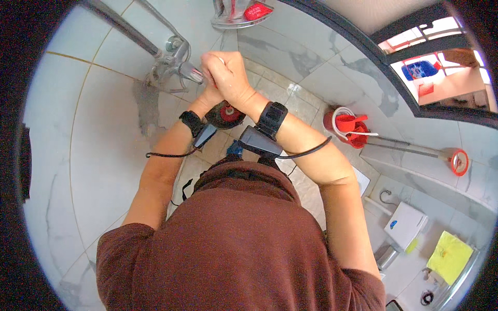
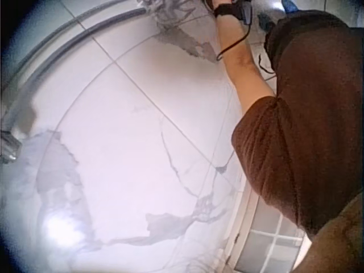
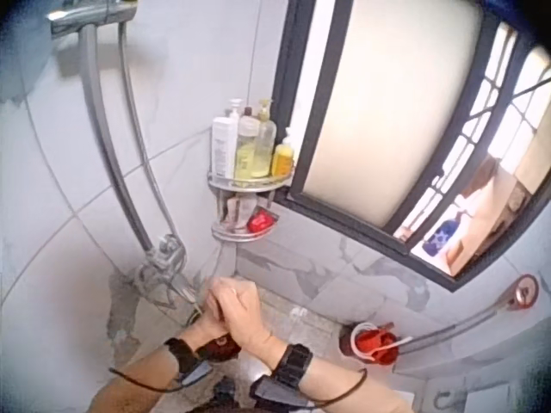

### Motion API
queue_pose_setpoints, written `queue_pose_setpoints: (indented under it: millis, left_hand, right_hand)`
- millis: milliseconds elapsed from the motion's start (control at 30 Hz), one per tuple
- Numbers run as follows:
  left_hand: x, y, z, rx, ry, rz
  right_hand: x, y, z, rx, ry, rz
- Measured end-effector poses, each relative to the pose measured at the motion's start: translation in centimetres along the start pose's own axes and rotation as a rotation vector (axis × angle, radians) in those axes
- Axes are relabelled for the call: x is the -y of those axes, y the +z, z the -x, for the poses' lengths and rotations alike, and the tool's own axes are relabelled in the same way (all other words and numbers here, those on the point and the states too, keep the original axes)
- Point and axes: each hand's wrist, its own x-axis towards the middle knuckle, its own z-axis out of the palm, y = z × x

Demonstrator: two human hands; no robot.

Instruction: The person rinses a mop head in a bucket of water, plunges it repeatedly to clean it, and then turns on a faucet to refill the bucket.

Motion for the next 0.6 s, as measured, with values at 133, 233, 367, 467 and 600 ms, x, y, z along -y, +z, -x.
queue_pose_setpoints:
  millis: [133,233,367,467,600]
  left_hand:
    - [2.9,-0.6,1.5,-0.029,-0.157,0.088]
    - [2.7,-2.7,2.3,-0.029,-0.237,0.079]
    - [-0.7,-5.6,3.5,-0.078,-0.307,0.25]
    - [-2.9,-7.6,5.9,-0.065,-0.361,0.445]
    - [-5.9,-9.1,7.4,-0.217,-0.362,0.288]
  right_hand:
    - [-2.8,0.9,-0.3,0.037,0.105,-0.12]
    - [-3.3,1.5,-0.8,0.127,0.148,0.016]
    - [-6.2,2.7,-1.6,0.075,0.359,-0.655]
    - [-11.5,1.4,-2.4,-0.243,0.551,-0.624]
    - [-22.5,-0.7,-2.6,-0.187,0.96,-0.527]
